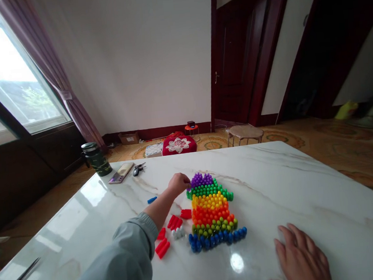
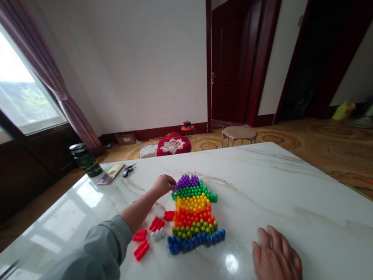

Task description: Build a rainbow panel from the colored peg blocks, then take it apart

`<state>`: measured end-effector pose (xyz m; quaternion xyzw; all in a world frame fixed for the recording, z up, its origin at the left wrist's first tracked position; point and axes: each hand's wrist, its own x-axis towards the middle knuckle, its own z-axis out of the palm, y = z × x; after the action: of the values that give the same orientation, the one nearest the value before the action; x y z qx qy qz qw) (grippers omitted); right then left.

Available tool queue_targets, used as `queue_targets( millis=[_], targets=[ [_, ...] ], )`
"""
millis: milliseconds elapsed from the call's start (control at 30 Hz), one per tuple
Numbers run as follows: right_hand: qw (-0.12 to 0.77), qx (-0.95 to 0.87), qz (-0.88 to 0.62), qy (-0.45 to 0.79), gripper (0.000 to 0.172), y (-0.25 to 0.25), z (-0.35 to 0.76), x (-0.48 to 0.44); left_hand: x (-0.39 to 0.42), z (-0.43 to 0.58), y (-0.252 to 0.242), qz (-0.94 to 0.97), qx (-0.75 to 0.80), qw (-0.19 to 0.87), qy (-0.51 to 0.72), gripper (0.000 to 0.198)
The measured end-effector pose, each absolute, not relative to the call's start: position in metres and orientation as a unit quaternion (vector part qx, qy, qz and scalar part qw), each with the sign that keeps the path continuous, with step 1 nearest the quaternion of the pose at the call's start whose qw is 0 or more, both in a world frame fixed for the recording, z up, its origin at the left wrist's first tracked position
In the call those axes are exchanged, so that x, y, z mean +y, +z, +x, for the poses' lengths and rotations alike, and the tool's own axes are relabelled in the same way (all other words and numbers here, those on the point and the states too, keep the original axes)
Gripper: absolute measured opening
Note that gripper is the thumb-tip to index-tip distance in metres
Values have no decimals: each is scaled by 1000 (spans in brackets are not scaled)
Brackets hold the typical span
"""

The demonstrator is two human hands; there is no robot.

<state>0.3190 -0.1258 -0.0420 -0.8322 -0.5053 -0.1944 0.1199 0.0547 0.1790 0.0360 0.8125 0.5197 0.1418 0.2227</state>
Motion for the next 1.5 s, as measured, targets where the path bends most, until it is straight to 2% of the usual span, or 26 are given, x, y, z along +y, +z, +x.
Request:
queue_targets(
  millis=[533,767,967,1133,1333,1400,1500],
  targets=[
    [126,-505,-832,-194,42,-41,319,-126,163,32,37,785,521,276,190,23],
    [126,-510,-830,-188,39,-39,320,-127,150,-47,49,761,581,200,206,22],
    [142,-522,-817,-199,40,-36,321,-126,128,-93,41,753,614,168,167,27],
    [137,-525,-814,-208,44,-37,322,-125,108,-91,24,766,612,138,141,56],
    [135,-523,-817,-200,43,-44,327,-124,116,-86,24,773,613,96,132,70],
    [134,-522,-818,-200,41,-44,328,-123,121,-85,25,789,595,98,117,68],
    [127,-520,-820,-202,38,-41,325,-124,125,-83,23,799,584,108,95,47]
  ],
)
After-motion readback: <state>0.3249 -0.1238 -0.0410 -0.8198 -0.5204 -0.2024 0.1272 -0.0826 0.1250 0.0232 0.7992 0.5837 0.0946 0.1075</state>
